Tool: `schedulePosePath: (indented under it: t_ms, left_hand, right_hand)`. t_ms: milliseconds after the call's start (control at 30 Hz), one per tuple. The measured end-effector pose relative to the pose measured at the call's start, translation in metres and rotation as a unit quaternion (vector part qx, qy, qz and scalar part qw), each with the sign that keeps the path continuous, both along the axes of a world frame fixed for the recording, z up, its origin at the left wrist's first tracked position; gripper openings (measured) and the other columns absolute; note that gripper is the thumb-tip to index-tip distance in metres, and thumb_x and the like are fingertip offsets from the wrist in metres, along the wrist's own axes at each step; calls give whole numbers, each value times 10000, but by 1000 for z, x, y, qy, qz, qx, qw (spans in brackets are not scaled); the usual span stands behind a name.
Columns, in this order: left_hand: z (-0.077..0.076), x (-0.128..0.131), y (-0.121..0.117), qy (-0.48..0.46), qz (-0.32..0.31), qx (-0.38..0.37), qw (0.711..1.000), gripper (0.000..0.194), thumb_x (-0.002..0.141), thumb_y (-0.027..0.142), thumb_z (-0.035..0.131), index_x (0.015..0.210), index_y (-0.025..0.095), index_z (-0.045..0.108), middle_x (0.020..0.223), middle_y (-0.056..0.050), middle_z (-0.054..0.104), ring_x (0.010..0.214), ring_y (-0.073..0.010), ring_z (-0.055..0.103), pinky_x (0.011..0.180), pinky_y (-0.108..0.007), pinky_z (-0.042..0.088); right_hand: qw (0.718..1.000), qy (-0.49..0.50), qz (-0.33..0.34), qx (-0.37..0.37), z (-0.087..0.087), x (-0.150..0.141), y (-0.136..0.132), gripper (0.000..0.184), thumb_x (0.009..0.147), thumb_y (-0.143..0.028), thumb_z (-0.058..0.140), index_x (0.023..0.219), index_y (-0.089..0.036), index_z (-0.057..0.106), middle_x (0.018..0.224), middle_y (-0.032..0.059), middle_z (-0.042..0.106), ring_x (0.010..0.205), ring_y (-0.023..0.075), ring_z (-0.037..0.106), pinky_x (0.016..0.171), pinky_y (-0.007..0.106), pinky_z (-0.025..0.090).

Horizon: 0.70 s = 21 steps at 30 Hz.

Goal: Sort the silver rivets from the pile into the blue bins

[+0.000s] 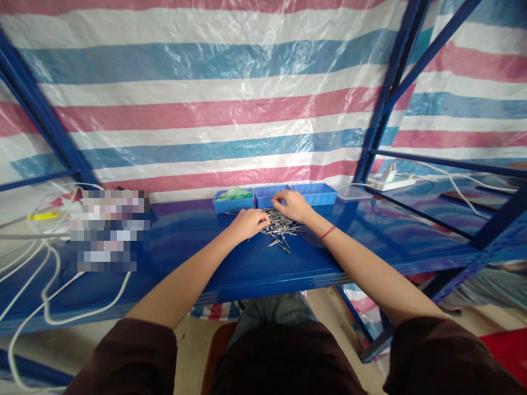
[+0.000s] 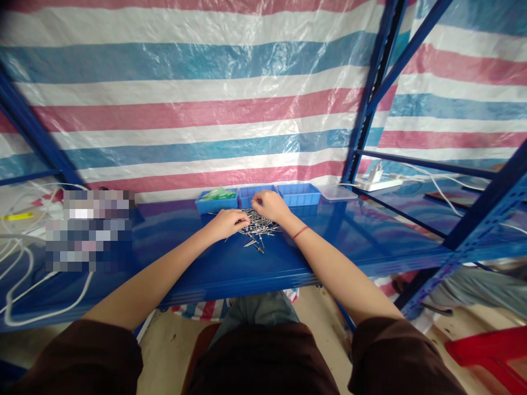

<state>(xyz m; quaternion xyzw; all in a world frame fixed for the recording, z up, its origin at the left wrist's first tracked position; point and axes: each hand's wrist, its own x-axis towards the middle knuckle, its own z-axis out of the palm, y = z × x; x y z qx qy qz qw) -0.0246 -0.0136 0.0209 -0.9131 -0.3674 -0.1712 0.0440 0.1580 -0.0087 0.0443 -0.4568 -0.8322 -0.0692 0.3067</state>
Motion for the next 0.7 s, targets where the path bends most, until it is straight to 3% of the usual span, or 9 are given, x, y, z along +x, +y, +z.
schedulePosePath:
  t_ms: [200,367,533,700]
  left_hand:
    - [5,0,-8,23,36,18,999,246,862,257,408,814,205,644,875,-36,652,881,-199,586,779,-318,380]
    - [2,-2,1,-124,74,-19,989,234,864,253,388,869,185,612,893,-51,638,859,-187,583,773,-307,409]
    - [-1,2,12,-353,56,-175,917,205,833,271,434,864,141,589,769,-29,632,726,-144,577,698,-254,440]
    - [5,8,3,-454,53,-263,850,223,838,309,444,871,135,580,824,-41,641,709,-118,572,663,-227,438]
  right_hand:
    - [1000,-3,20,-19,0,0,-2,223,780,-201,474,788,-143,689,780,70,679,693,151,579,645,245,378]
    - [996,35,28,-72,-3,0,0,201,700,-128,488,725,-146,686,717,46,674,632,132,567,613,238,383]
    - [968,166,129,-140,-7,-7,1,172,715,-226,561,798,-131,678,758,44,680,669,129,577,650,250,427]
    - [927,304,161,-146,-9,-14,3,239,739,-354,582,778,-128,647,766,60,676,689,136,588,699,291,458]
